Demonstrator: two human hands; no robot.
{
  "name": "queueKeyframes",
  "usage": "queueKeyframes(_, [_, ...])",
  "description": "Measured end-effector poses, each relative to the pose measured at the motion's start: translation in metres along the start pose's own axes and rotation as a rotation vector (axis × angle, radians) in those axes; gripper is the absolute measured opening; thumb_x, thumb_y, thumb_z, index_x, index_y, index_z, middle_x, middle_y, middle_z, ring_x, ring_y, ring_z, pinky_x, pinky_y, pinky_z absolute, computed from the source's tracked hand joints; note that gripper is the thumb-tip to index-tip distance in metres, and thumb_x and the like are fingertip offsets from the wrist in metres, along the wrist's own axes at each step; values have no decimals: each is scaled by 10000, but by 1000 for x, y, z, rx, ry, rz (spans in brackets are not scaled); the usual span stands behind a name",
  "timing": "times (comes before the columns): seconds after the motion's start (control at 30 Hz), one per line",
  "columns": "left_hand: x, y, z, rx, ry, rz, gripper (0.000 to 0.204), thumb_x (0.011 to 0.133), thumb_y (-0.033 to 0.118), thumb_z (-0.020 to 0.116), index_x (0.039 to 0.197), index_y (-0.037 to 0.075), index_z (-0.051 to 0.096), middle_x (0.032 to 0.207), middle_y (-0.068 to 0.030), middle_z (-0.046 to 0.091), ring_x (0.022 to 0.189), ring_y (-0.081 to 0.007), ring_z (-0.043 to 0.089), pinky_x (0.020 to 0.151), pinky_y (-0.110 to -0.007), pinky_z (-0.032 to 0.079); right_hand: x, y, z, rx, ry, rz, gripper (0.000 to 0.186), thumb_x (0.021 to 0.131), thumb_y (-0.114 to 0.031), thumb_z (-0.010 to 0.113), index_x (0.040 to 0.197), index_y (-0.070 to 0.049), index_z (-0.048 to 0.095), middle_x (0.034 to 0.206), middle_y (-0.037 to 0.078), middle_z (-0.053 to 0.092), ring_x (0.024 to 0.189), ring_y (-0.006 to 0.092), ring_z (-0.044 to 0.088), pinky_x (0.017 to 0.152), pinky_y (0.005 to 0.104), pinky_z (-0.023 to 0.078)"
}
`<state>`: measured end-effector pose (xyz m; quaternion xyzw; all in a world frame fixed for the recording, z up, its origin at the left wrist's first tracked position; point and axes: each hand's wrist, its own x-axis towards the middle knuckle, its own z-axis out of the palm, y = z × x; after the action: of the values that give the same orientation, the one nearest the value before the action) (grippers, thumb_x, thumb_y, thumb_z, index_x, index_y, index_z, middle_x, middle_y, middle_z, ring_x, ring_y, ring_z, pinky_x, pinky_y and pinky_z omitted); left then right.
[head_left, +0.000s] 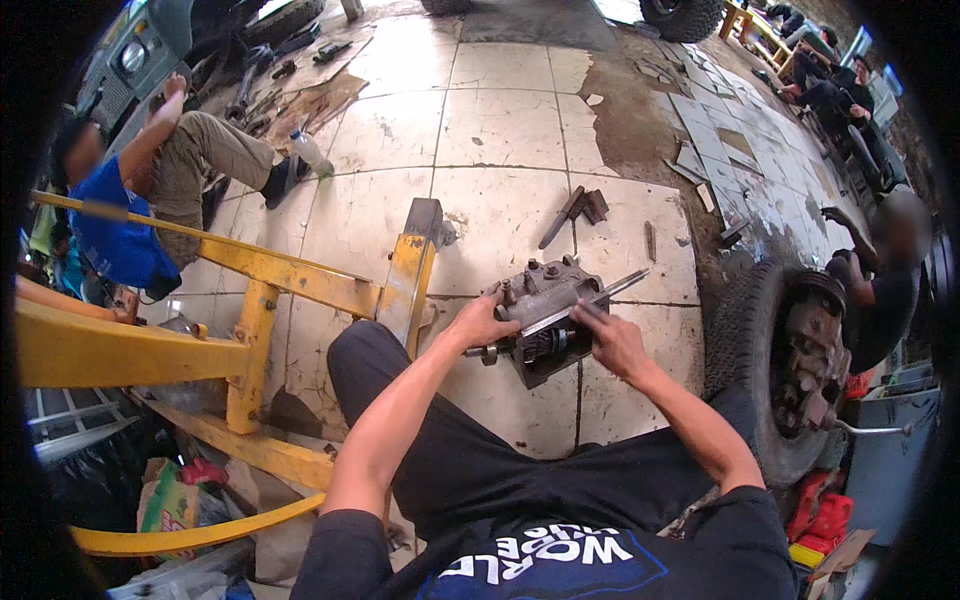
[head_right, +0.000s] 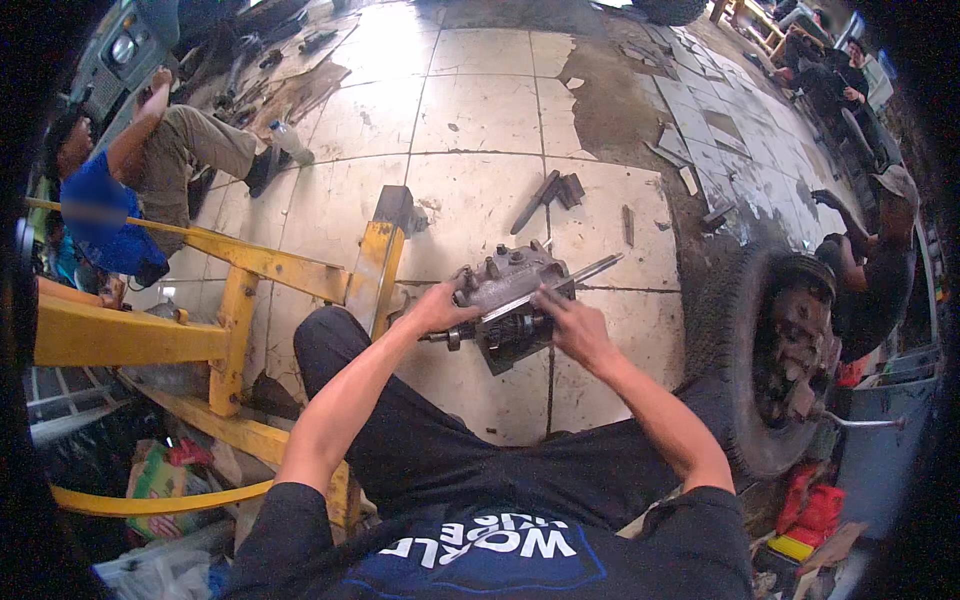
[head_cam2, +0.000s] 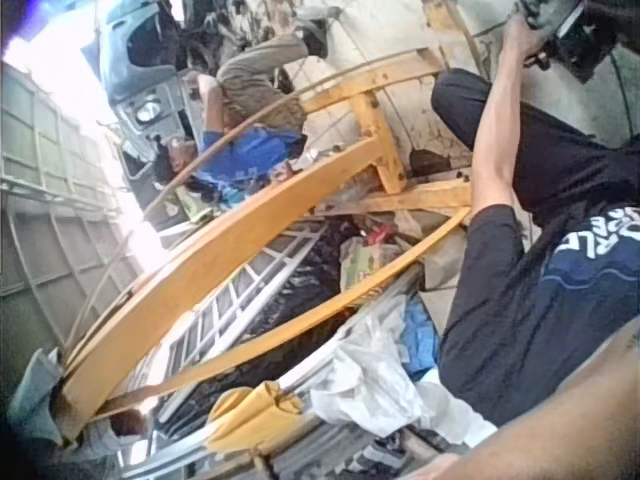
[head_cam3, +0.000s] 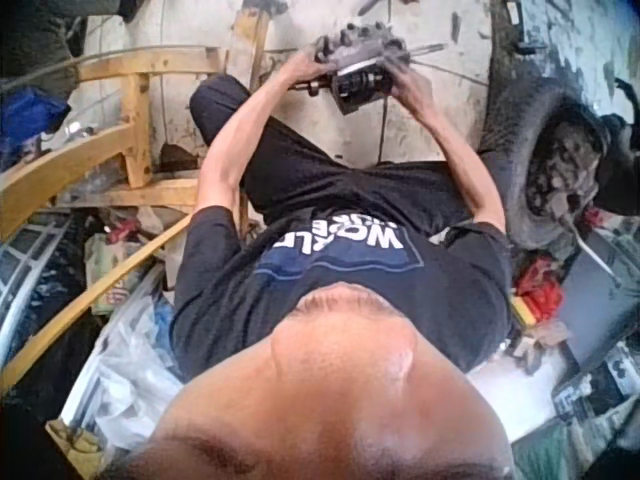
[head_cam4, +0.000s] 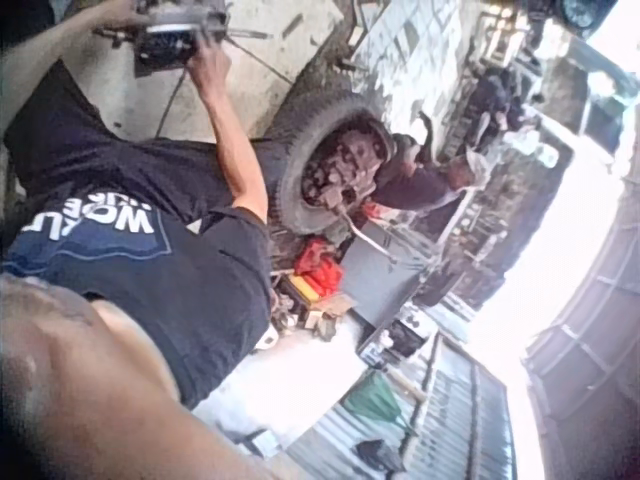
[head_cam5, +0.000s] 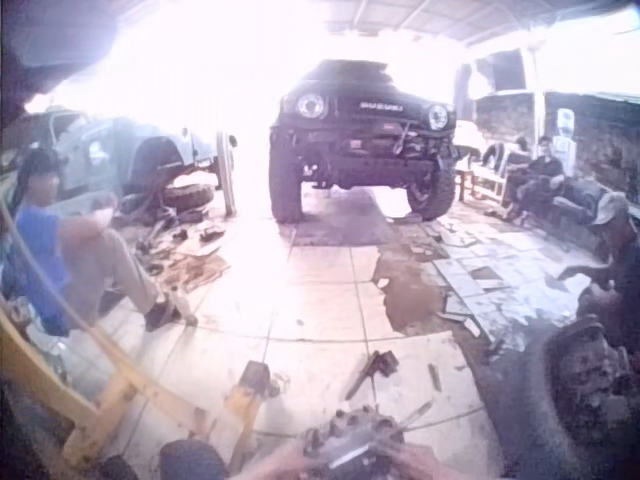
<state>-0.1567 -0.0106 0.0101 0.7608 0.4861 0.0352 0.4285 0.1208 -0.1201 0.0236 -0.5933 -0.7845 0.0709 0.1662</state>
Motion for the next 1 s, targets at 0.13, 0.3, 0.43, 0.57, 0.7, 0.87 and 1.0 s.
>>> queueKeyframes(0.13, [4, -29, 20, -54, 208, 166, 831, 751, 445, 707, 1365, -59, 464, 1506, -284, 331, 1339, -381, 434, 1101, -408, 374, 6, 12, -9, -78, 86, 90, 656, 671, 27, 607, 1280, -219, 614, 1297, 29, 626, 757, 290, 663, 682, 402, 561])
queueKeyframes(0.3, [0, 2, -13, -93, -54, 53, 1025, 781, 640, 658, 1418, -108, 366, 1464, -303, 381, 1343, -394, 426, 1116, -405, 351, -11, -26, 0, -109, 23, 103, 659, 672, 29, 607, 1299, -173, 592, 1333, 57, 598, 764, 295, 658, 663, 391, 560])
queueKeyframes(0.43, [18, 0, -4, -259, 153, -119, 1093, 832, 759, 503, 1385, -172, 358, 1388, -362, 435, 1327, -411, 438, 1111, -398, 354, 0, -33, 18, -174, 63, 234, 619, 686, -4, 610, 1289, -144, 593, 1355, 47, 584, 755, 281, 652, 661, 393, 560])
queueKeyframes(0.57, [25, 4, 6, -385, 396, -81, 937, 910, 667, 478, 1363, -151, 412, 1351, -342, 486, 1289, -408, 478, 1087, -406, 374, 12, -59, 12, -99, -27, 142, 567, 713, -26, 608, 1269, -137, 601, 1349, 63, 587, 742, 295, 653, 631, 420, 562])
queueKeyframes(0.7, [33, 16, 5, -457, 457, 3, 815, 940, 605, 487, 1323, -115, 485, 1314, -309, 535, 1244, -397, 517, 1054, -412, 399, 16, -61, 23, -155, -6, 266, 565, 735, -39, 592, 1289, -148, 591, 1224, 74, 645, 717, 294, 652, 608, 434, 556])
queueKeyframes(0.87, [50, 3, 13, -575, 489, -34, 719, 970, 557, 471, 1291, -83, 534, 1256, -283, 588, 1217, -369, 548, 1029, -398, 414, 15, -68, 29, -162, 82, 394, 628, 718, 14, 570, 1314, -185, 586, 1221, 56, 660, 717, 286, 654, 610, 420, 556])
queueKeyframes(1.0, [47, 10, 14, -610, 376, -61, 682, 975, 554, 467, 1230, -66, 589, 1167, -257, 643, 1140, -351, 597, 988, -390, 436, 13, -120, 31, -12, -64, 266, 587, 721, 39, 568, 1253, -201, 636, 1308, 24, 618, 735, 297, 654, 660, 401, 564])
